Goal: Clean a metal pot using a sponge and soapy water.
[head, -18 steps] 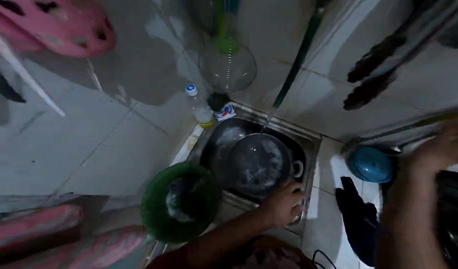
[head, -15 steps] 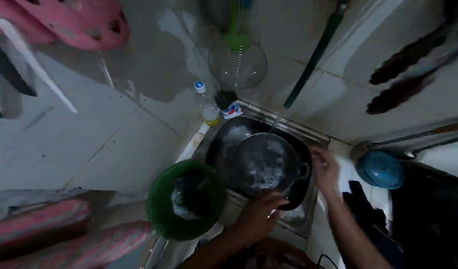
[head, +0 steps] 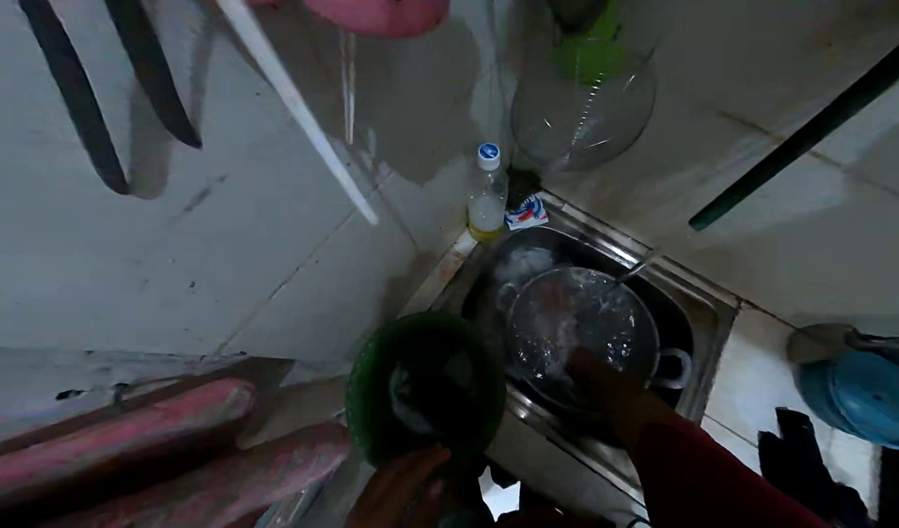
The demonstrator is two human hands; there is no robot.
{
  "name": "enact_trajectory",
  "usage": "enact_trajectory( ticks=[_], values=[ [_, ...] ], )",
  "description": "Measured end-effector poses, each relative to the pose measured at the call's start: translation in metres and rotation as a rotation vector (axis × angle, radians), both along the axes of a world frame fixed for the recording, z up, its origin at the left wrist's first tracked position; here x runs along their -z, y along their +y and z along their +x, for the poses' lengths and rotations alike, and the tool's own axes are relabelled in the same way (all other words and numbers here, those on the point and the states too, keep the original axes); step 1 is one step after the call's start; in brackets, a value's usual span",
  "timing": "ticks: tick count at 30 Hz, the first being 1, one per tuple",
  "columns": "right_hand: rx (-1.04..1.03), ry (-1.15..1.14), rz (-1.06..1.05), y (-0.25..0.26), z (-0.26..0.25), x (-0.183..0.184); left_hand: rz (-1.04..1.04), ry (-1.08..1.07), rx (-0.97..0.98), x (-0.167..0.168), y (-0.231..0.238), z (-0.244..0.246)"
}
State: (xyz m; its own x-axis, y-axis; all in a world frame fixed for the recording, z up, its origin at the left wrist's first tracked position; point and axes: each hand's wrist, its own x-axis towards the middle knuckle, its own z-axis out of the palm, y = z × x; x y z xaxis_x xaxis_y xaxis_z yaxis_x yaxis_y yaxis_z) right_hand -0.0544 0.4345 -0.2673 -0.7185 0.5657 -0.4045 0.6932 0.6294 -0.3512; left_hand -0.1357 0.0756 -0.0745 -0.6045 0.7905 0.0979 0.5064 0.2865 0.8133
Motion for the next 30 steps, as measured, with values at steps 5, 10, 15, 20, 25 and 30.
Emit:
enact_trajectory(
  ticks=[5,10,15,20,25,30],
  values=[
    [0.149,0.047,0.357,0.041,-0.005,0.006,-0.092,0.022,-0.049,-0.003,-0.015,-0.006],
    [0.265,0.226,0.441,0.02,-0.034,0.036,-0.11,-0.013,-0.043,-0.001,-0.022,-0.004],
    [0.043,-0.189,-0.277,-0.04,-0.014,-0.016,-0.056,-0.038,-0.017,0.005,-0.025,-0.005],
    [-0.315,-0.415,-0.322,-0.014,0.085,-0.054,0.007,-0.051,0.009,0.009,-0.029,-0.008],
    [-0.353,-0.502,0.13,0.055,0.108,-0.075,-0.042,-0.014,0.005,0.007,-0.031,-0.008],
    [-0.061,-0.345,0.191,0.047,0.074,-0.031,-0.076,-0.006,-0.018,0.002,-0.041,-0.004]
  ],
)
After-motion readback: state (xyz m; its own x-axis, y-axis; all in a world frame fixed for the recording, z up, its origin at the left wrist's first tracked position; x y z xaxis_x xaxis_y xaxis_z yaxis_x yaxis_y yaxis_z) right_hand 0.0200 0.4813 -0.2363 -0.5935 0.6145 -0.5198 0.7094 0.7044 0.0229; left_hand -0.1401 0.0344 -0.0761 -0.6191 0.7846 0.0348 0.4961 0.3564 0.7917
